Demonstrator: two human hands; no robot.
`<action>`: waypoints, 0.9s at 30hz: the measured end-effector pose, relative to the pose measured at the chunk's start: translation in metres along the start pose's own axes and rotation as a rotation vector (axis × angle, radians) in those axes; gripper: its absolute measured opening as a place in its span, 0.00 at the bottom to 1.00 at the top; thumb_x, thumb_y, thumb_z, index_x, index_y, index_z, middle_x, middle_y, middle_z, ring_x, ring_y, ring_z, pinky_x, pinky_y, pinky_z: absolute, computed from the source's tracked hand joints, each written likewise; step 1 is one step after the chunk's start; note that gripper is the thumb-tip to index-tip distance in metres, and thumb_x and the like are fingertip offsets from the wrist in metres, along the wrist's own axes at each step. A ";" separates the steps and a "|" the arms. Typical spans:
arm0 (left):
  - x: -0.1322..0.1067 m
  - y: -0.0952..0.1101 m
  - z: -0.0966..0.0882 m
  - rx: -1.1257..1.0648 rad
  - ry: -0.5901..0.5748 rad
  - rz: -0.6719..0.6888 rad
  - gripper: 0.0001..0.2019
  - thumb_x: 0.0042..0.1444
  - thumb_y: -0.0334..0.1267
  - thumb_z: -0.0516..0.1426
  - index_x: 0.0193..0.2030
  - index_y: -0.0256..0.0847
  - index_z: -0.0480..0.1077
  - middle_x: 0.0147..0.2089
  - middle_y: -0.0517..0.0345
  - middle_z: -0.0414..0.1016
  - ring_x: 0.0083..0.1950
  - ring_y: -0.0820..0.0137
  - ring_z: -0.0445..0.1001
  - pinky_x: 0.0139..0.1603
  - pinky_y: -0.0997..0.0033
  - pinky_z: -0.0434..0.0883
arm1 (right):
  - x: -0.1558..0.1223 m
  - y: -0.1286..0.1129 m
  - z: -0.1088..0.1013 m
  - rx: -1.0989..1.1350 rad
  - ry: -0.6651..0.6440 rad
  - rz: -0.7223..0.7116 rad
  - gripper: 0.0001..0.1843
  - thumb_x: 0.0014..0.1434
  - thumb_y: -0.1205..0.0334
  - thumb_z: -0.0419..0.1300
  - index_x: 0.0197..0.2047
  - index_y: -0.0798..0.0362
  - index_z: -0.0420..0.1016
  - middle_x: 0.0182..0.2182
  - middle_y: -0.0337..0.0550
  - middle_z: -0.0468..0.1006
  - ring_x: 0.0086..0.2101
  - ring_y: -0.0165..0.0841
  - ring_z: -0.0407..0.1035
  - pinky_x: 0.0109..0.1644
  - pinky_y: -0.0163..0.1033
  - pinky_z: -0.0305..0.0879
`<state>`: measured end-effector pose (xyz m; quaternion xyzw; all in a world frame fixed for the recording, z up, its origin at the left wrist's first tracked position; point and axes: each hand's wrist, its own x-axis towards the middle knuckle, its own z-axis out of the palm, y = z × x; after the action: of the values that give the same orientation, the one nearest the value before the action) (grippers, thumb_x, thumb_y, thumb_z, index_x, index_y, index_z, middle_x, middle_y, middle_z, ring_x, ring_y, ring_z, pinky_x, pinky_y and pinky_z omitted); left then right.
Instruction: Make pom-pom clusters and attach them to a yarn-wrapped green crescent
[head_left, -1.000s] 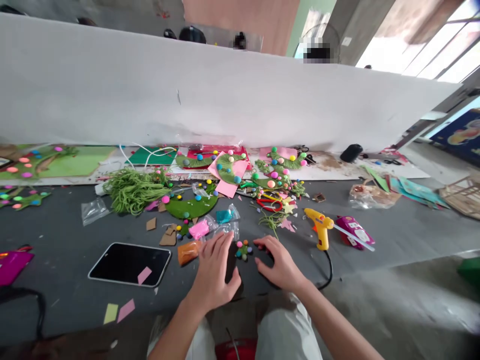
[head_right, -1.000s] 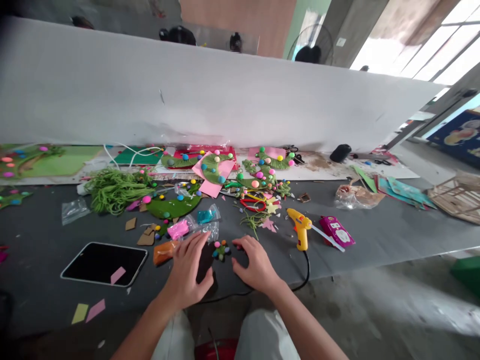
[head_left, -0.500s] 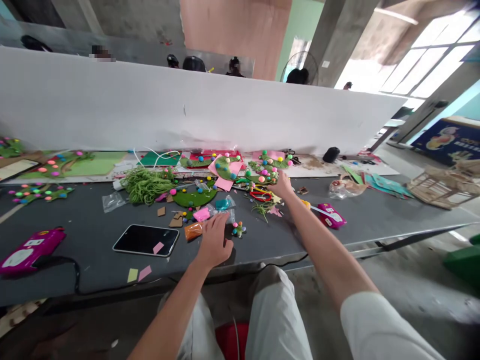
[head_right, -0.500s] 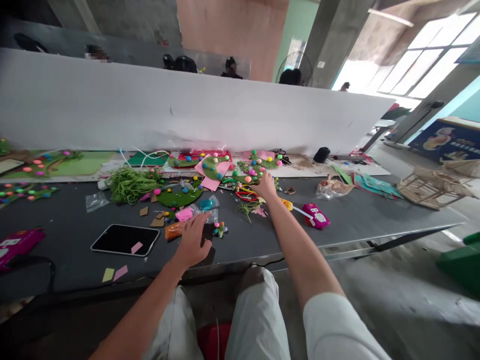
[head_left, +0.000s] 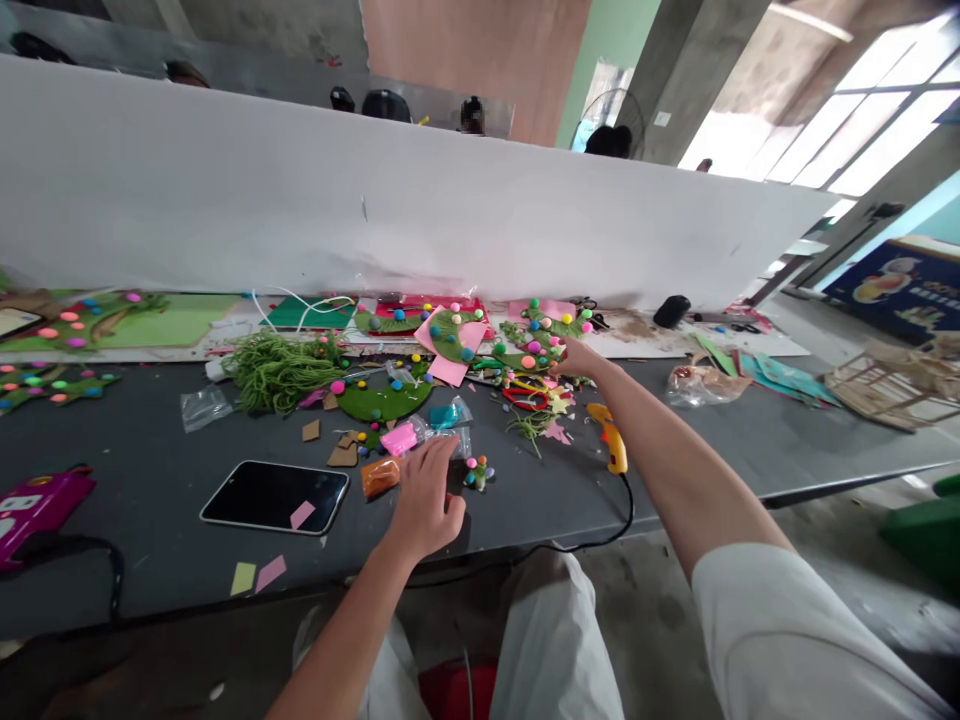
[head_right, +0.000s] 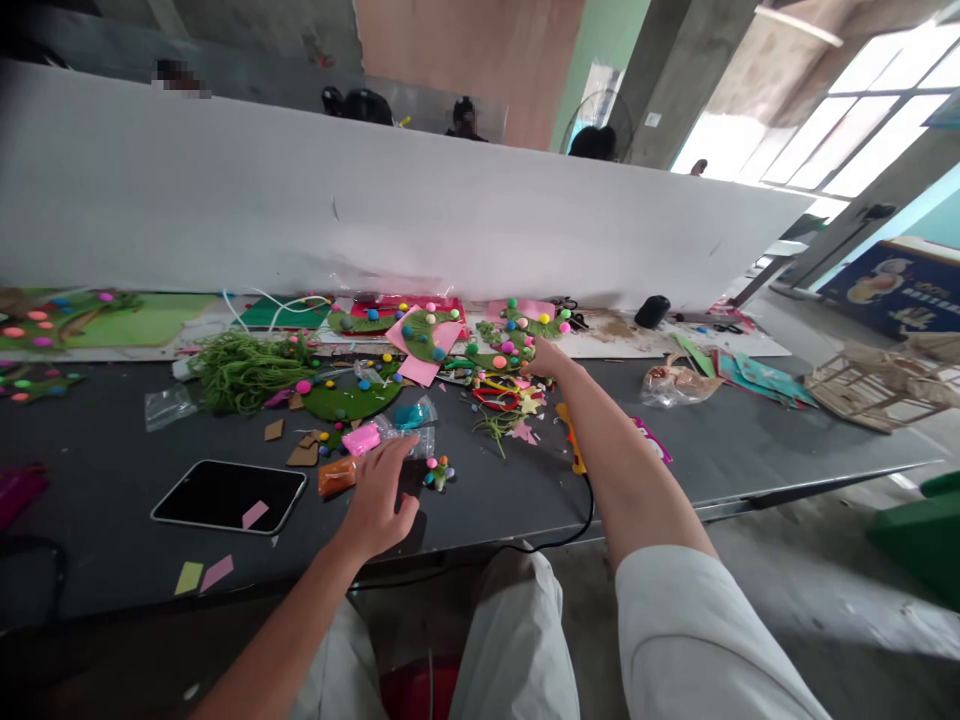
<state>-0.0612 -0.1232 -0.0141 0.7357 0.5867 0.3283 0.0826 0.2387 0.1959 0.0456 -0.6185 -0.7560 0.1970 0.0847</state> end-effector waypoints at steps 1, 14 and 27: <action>0.000 0.000 0.000 -0.002 0.003 0.002 0.39 0.50 0.26 0.53 0.72 0.40 0.57 0.69 0.41 0.67 0.73 0.49 0.63 0.72 0.43 0.59 | 0.001 0.001 0.001 0.000 0.008 0.001 0.46 0.47 0.57 0.75 0.66 0.61 0.65 0.47 0.57 0.78 0.42 0.46 0.73 0.45 0.46 0.71; -0.002 -0.006 0.007 -0.014 0.061 0.034 0.38 0.50 0.26 0.53 0.71 0.39 0.57 0.69 0.42 0.68 0.72 0.50 0.63 0.72 0.45 0.59 | -0.008 -0.011 -0.002 0.057 0.149 0.023 0.41 0.42 0.66 0.72 0.60 0.57 0.67 0.37 0.46 0.74 0.38 0.45 0.71 0.40 0.47 0.71; -0.001 -0.004 0.005 0.058 0.029 -0.003 0.38 0.51 0.30 0.54 0.72 0.34 0.59 0.70 0.42 0.69 0.73 0.52 0.62 0.72 0.49 0.58 | -0.161 -0.082 0.092 0.197 0.029 -0.322 0.36 0.50 0.62 0.67 0.63 0.53 0.64 0.46 0.46 0.79 0.46 0.40 0.74 0.52 0.43 0.70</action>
<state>-0.0617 -0.1219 -0.0203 0.7319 0.5983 0.3216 0.0535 0.1663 0.0093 0.0133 -0.4807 -0.8210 0.2453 0.1862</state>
